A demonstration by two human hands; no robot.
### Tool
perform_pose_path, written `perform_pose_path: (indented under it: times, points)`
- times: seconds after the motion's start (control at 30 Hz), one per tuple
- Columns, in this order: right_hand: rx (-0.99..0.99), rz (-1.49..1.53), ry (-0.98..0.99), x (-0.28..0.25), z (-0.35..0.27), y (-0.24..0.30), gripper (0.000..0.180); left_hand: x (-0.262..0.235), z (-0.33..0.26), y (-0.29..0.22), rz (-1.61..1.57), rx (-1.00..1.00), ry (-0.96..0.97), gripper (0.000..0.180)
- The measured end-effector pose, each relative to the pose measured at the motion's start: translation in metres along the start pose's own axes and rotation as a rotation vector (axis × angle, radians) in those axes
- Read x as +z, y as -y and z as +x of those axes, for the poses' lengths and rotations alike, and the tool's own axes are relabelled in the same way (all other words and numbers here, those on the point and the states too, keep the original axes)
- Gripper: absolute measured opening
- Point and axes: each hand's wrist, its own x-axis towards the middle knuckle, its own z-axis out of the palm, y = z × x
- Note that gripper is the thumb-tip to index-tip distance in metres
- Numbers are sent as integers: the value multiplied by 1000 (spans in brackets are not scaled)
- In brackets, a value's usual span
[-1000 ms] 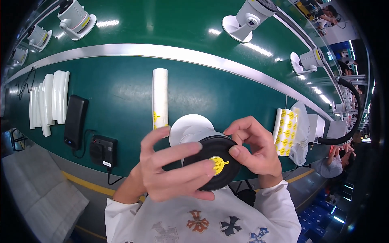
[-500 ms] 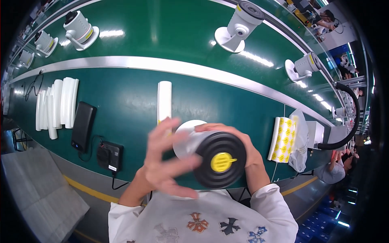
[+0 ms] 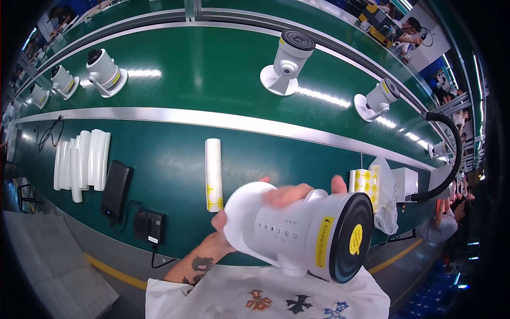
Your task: Applying circular yellow stickers to the base of security cameras on an assembly line.
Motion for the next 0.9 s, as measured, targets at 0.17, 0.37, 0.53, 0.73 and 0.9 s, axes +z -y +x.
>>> perform_pose_path:
  times: [0.17, 0.37, 0.53, 0.73, 0.9]
  points:
    - [62, -372, -5, -17, 4, 16, 73, 22, -5, -31, 211, -12, -9, 125]
    - [-161, -1454, 249, -57, 22, 50, 84, 26, -9, -51, 565, -57, -104, 84]
    - [315, -2159, 132, -16, 36, 57, 74, 28, -2, -46, 963, -89, -118, 69]
    - [229, -2229, 74, -21, 31, 79, 82, 30, 8, -55, 1006, 55, -160, 73]
    - [-464, -1608, 8, -49, 19, 114, 70, 15, 35, -53, 646, 171, -194, 87]
